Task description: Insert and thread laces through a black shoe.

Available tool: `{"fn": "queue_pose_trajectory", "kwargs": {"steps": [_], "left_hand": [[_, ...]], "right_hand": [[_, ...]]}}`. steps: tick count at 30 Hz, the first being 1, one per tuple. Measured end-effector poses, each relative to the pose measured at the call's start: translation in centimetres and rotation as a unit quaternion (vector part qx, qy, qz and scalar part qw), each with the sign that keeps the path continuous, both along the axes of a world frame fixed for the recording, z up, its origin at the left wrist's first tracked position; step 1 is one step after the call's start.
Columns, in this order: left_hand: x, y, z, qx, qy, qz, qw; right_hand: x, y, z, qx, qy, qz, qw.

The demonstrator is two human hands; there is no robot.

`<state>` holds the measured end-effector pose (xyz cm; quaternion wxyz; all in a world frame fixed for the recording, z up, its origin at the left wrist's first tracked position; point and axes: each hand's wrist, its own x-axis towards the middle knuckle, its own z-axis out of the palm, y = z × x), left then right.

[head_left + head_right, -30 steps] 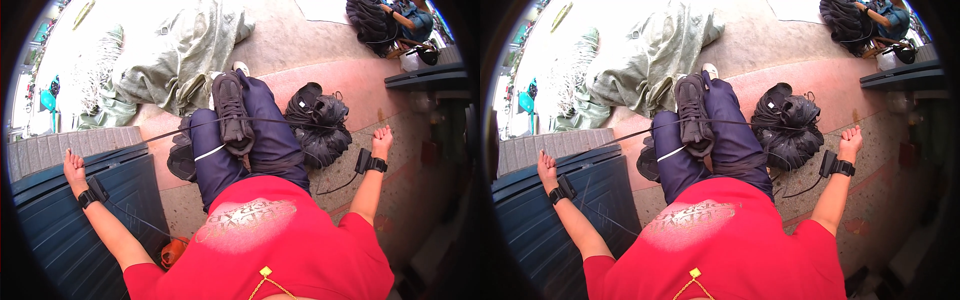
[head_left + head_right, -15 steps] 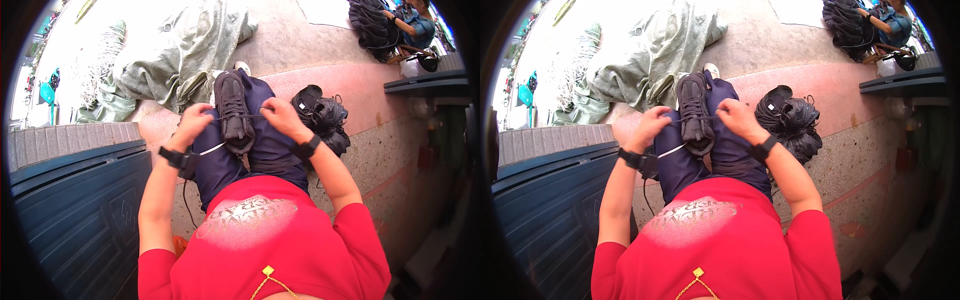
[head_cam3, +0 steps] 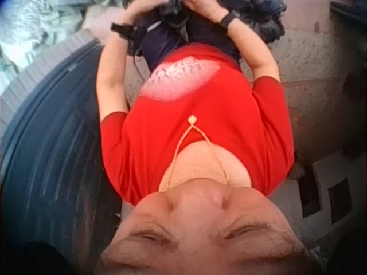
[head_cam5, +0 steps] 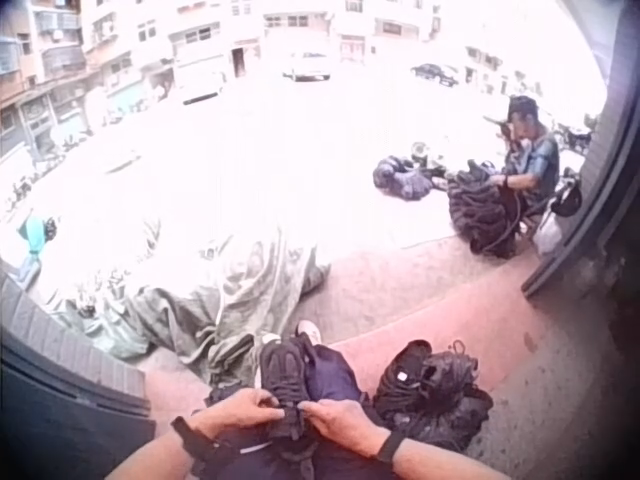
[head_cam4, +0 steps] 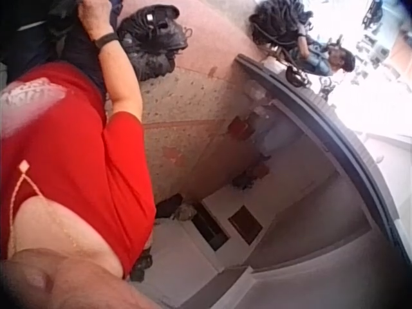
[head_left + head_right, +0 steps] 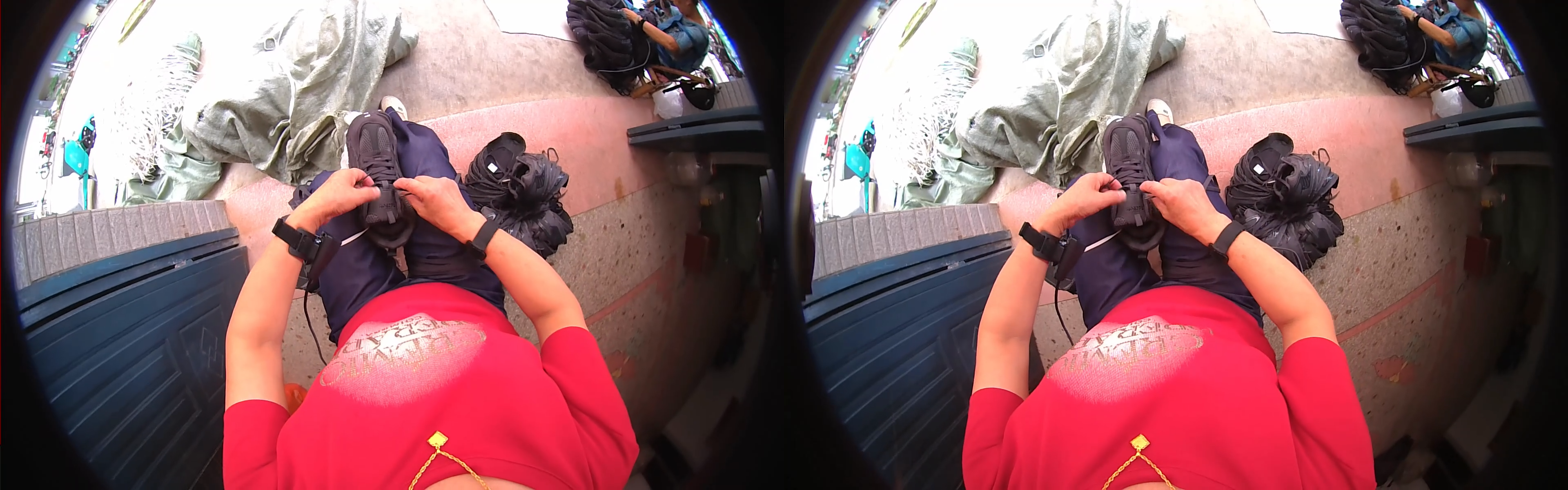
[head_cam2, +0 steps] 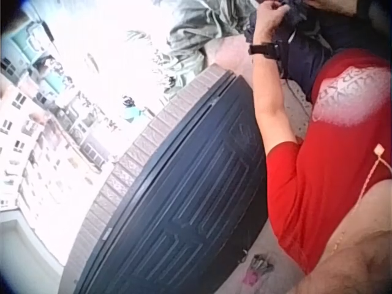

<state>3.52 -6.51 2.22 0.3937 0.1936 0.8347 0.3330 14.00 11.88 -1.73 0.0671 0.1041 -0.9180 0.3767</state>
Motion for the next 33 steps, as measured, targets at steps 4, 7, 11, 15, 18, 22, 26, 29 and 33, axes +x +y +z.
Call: {"fn": "queue_pose_trajectory", "kwargs": {"steps": [4, 7, 11, 15, 18, 22, 26, 29, 33], "left_hand": [[-0.3, -0.4, -2.3, -0.013, 0.064, -0.022, 0.998], [-0.2, 0.0, -2.5, 0.021, 0.125, 0.021, 0.992], [-0.2, 0.0, -2.8, 0.071, 0.002, 0.008, 0.997], [-0.6, 1.3, -1.7, -0.089, 0.089, -0.126, 0.984], [-2.4, 1.4, -0.8, -0.07, -0.071, -0.08, 0.992], [-2.3, 1.0, -1.0, -0.089, -0.083, -0.003, 0.993], [-2.1, -1.7, -0.5, -0.035, 0.1, 0.01, 0.994], [-4.5, -5.6, 3.3, -0.025, -0.025, 0.084, 0.996], [-8.2, -15.8, 6.3, 0.07, -0.028, 0.321, 0.944]], "right_hand": [[-0.4, -0.2, 0.2, 0.04, -0.021, -0.006, 0.999], [-0.8, -0.2, -0.3, 0.014, 0.006, -0.023, 1.0], [-1.5, -0.8, 0.4, 0.014, -0.107, -0.073, 0.991], [-3.0, -1.1, 1.0, 0.053, -0.219, -0.1, 0.969], [-4.6, -1.7, 0.9, 0.018, -0.326, -0.1, 0.94], [-6.1, -0.9, 0.0, -0.108, -0.443, -0.05, 0.889], [-5.4, 3.6, 0.5, -0.144, -0.438, -0.106, 0.881], [-3.2, 9.4, -1.6, -0.104, -0.385, -0.162, 0.902], [-0.1, 14.2, -0.4, -0.15, -0.289, -0.376, 0.868]]}}
